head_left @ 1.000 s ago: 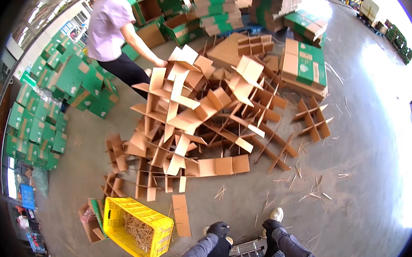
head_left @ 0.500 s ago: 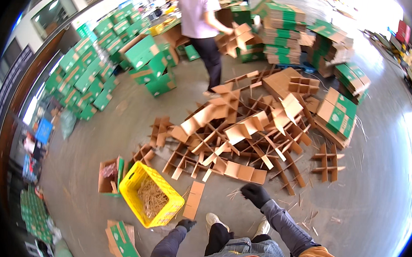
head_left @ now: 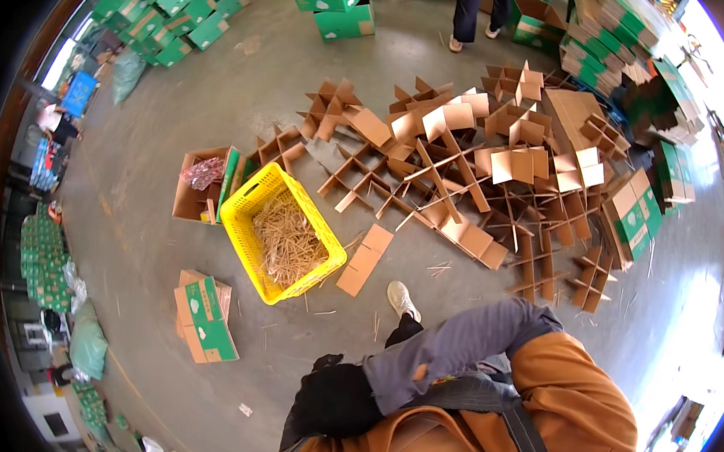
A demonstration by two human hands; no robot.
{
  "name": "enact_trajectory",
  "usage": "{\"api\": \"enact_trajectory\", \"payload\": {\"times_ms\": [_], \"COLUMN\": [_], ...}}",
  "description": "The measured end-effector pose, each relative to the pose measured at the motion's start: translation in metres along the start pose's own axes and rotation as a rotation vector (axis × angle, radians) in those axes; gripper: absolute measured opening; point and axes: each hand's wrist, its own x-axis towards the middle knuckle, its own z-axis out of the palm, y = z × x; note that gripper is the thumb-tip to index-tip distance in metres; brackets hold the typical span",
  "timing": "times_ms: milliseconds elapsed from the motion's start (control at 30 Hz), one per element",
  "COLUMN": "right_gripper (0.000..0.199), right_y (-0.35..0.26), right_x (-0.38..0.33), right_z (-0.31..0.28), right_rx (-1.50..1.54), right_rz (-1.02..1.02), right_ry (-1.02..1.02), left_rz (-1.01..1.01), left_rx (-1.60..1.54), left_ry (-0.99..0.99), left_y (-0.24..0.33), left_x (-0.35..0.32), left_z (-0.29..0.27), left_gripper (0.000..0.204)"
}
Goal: The person assembles cardboard dividers by hand. They pick up flat cardboard sheets and slide them together to form a grid, placing the finished dividers on a pile on the floor.
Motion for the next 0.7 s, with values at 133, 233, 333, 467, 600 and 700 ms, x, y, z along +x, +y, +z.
{"api": "enact_trajectory", "payload": {"times_ms": [133, 233, 333, 467, 600, 700], "right_gripper": [0.018, 0.017, 0.023, 0.033, 0.038, 0.025], "right_y": [0.005, -0.008, 0.001, 0.059, 0.170, 0.306], "right_x": [0.075, 0.118, 0.119, 0.085, -0.024, -0.236], "right_z": [-0.019, -0.032, -0.051, -0.086, -0.144, -0.108], "right_rx": [-0.122, -0.070, 0.072, 0.497, 0.726, 0.860], "right_rz": [-0.118, -0.391, -0.467, -0.456, 0.423, 0.757], "right_ry": [0.076, 0.215, 0.191, 0.145, 0.270, 0.716], "left_rz": [-0.064, -0.056, -0.007, -0.044, 0.096, -0.011], "left_rx": [0.013, 0.041, 0.025, -0.248, -0.551, -0.136], "left_ry": [-0.019, -0.028, -0.014, 0.140, 0.338, 0.161], "left_y": [-0.038, -0.037, -0.017, 0.003, 0.021, 0.017], "left_x": [-0.006, 0.005, 0.028, 0.019, 0.012, 0.025], "left_z": [-0.036, -0.054, -0.068, -0.062, -0.049, -0.072], "left_gripper": [0.054, 0.053, 0.052, 0.040, 0.042, 0.052]}}
